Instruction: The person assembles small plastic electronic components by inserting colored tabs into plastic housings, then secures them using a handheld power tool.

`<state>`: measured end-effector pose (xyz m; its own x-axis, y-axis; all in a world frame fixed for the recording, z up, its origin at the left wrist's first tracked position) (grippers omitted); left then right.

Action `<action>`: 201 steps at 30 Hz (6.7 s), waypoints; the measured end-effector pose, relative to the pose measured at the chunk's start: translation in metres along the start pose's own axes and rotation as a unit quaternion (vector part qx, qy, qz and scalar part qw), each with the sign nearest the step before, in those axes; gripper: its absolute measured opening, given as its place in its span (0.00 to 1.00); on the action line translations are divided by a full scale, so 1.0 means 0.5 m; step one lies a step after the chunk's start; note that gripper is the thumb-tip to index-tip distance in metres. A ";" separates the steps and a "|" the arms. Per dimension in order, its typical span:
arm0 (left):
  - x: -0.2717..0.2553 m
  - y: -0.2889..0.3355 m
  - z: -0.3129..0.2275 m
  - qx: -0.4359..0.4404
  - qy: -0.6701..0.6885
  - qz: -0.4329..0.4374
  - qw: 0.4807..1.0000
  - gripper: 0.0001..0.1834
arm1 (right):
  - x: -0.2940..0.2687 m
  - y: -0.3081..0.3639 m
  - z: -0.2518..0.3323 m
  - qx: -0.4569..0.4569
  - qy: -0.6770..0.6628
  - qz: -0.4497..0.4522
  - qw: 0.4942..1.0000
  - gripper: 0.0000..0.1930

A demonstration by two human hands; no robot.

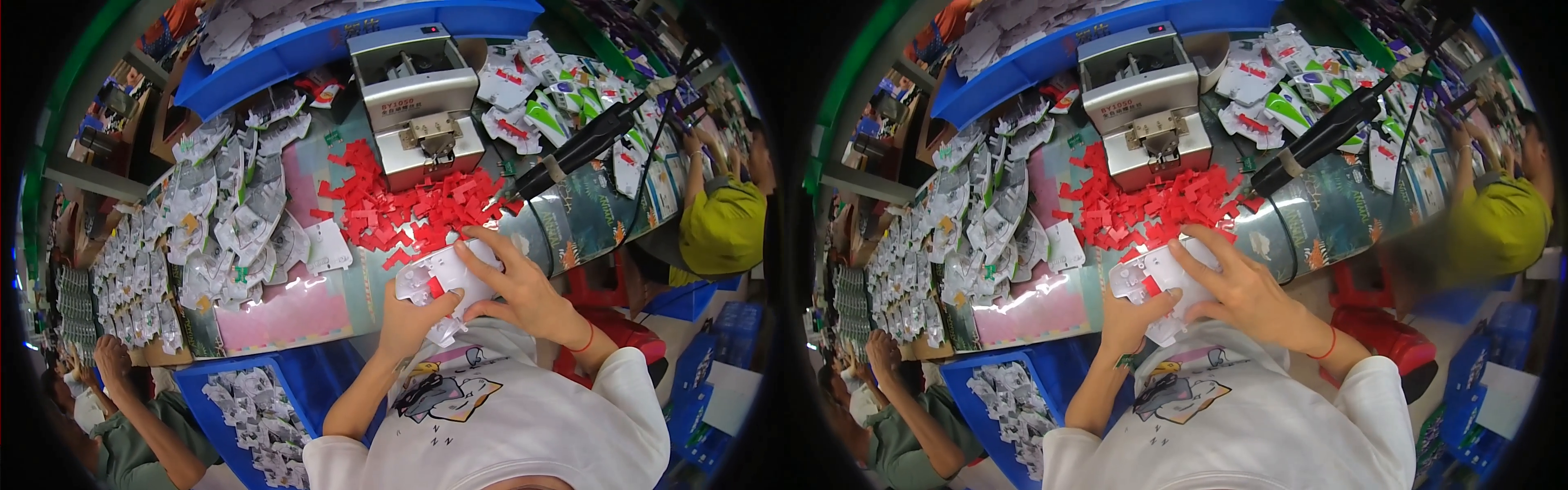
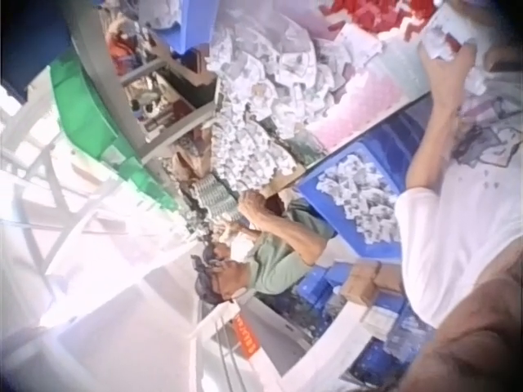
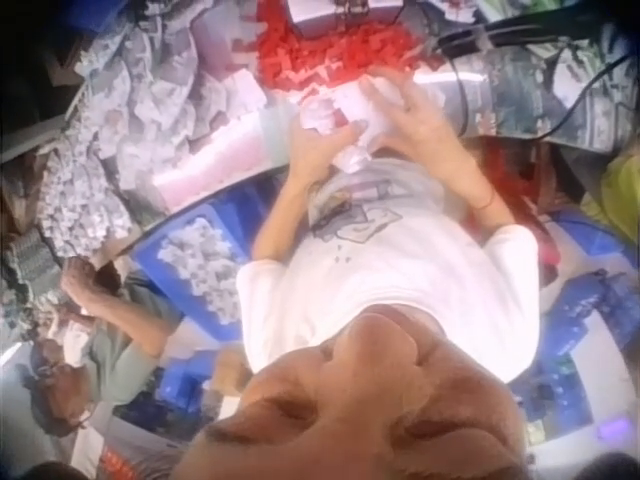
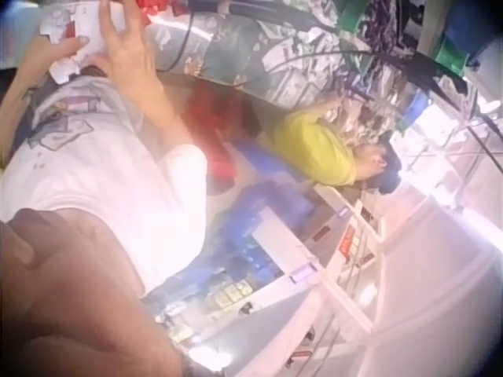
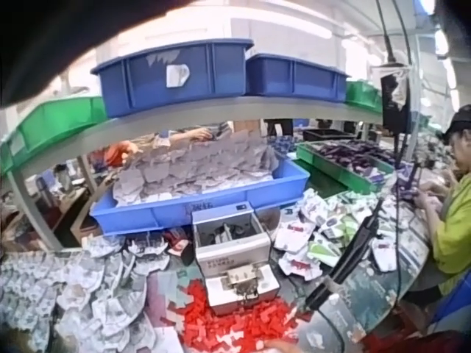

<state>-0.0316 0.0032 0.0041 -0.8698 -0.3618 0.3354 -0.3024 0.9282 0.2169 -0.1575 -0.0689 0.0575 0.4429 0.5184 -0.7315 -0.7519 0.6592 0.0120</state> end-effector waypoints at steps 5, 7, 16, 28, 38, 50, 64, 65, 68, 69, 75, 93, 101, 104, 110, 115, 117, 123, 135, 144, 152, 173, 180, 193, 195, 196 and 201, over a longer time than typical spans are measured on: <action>-0.006 -0.005 0.031 -0.023 0.070 -0.014 0.997 0.24 | -0.035 -0.004 -0.050 0.000 -0.141 -0.030 0.989 0.32; -0.003 -0.004 0.032 -0.021 0.095 -0.031 0.995 0.24 | -0.076 0.010 -0.122 0.047 -0.298 -0.171 0.938 0.23; -0.028 0.003 0.062 -0.086 0.156 -0.085 0.980 0.27 | -0.091 -0.061 -0.270 0.101 -0.564 -0.336 0.748 0.30; -0.027 -0.005 0.057 -0.046 0.186 -0.098 0.976 0.27 | -0.088 -0.138 -0.170 0.057 -0.531 -0.296 0.792 0.04; -0.035 -0.038 0.028 -0.012 0.158 -0.140 0.977 0.25 | -0.124 -0.249 -0.004 -0.190 -0.408 -0.173 0.876 0.11; -0.064 -0.058 0.034 0.000 0.130 -0.171 0.977 0.23 | -0.065 -0.294 -0.026 -0.119 -0.456 -0.184 0.862 0.05; -0.045 -0.044 0.009 0.033 0.133 -0.146 0.980 0.22 | -0.031 -0.175 0.032 -0.150 -0.497 0.052 0.853 0.13; -0.044 -0.044 0.007 0.032 0.128 -0.132 0.983 0.22 | -0.030 -0.173 0.028 -0.150 -0.498 0.054 0.852 0.13; -0.034 -0.041 -0.006 0.020 0.148 -0.114 0.982 0.22 | -0.030 -0.170 0.023 -0.182 -0.463 0.086 0.863 0.10; -0.030 -0.040 -0.010 0.009 0.174 -0.110 0.979 0.22 | -0.035 -0.168 0.029 -0.210 -0.464 0.090 0.856 0.17; -0.032 -0.038 -0.025 -0.039 0.161 -0.068 0.984 0.22 | -0.058 -0.155 0.047 -0.308 -0.414 0.120 0.848 0.47; -0.040 -0.070 0.007 -0.014 0.136 -0.093 0.986 0.20 | -0.084 -0.278 -0.005 -0.218 -0.437 -0.070 0.870 0.07; -0.039 -0.069 0.024 -0.048 0.139 -0.066 0.987 0.21 | -0.069 -0.302 -0.015 -0.131 -0.415 -0.182 0.882 0.06; -0.039 -0.071 0.031 -0.068 0.120 -0.051 0.989 0.21 | -0.062 -0.279 -0.011 -0.058 -0.437 -0.113 0.890 0.06; -0.022 -0.060 0.023 -0.094 0.136 -0.032 0.986 0.21 | -0.046 -0.211 0.032 -0.141 -0.547 0.106 0.818 0.08; -0.012 -0.053 0.017 -0.091 0.159 -0.004 0.983 0.20 | -0.037 -0.186 0.039 -0.236 -0.523 0.115 0.811 0.27; -0.008 -0.050 0.012 -0.099 0.157 0.018 0.982 0.25 | -0.039 -0.182 0.047 -0.250 -0.495 0.132 0.821 0.30; -0.008 -0.044 -0.003 -0.105 0.157 0.051 0.981 0.21 | -0.058 -0.178 0.068 -0.291 -0.408 0.180 0.846 0.41; -0.012 -0.071 -0.013 -0.024 0.058 0.042 0.997 0.18 | -0.064 -0.196 0.064 -0.304 -0.333 0.110 0.886 0.42; -0.038 -0.084 0.018 0.020 0.045 -0.049 0.998 0.19 | -0.087 -0.275 0.005 -0.182 -0.423 -0.108 0.881 0.13; -0.044 -0.084 0.022 0.009 0.100 -0.107 0.989 0.17 | -0.066 -0.298 -0.009 -0.097 -0.406 -0.160 0.895 0.04; -0.047 -0.071 0.026 -0.040 0.136 -0.107 0.984 0.23 | -0.070 -0.302 0.000 -0.141 -0.440 -0.215 0.860 0.06; -0.052 -0.079 0.025 -0.011 0.135 -0.117 0.984 0.19 | -0.045 -0.245 0.010 -0.081 -0.492 -0.034 0.866 0.03; -0.030 -0.068 -0.006 -0.013 0.189 -0.084 0.978 0.18 | -0.008 -0.140 0.048 -0.087 -0.556 0.123 0.818 0.07; -0.030 -0.067 -0.004 -0.021 0.198 -0.082 0.977 0.18 | -0.008 -0.137 0.049 -0.116 -0.542 0.125 0.823 0.13; -0.029 -0.067 -0.001 -0.025 0.196 -0.067 0.978 0.18 | -0.009 -0.136 0.049 -0.144 -0.527 0.125 0.828 0.20; -0.027 -0.067 -0.001 -0.041 0.187 -0.028 0.981 0.18 | -0.017 -0.126 0.048 -0.257 -0.462 0.125 0.840 0.50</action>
<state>-0.0098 -0.0230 -0.0072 -0.6445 -0.4329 0.6303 -0.3000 0.9014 0.3124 -0.1024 -0.1016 0.0793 0.2518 0.9633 0.0933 -0.8838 0.2681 -0.3834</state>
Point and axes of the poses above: each hand's wrist, its own y-axis away from the middle knuckle, its own x-axis out of the palm, z = x × y, the point moved 4 cm from there along -y, towards the middle knuckle, and after that the axes turned 12 degrees about x, right-handed, at the moved point
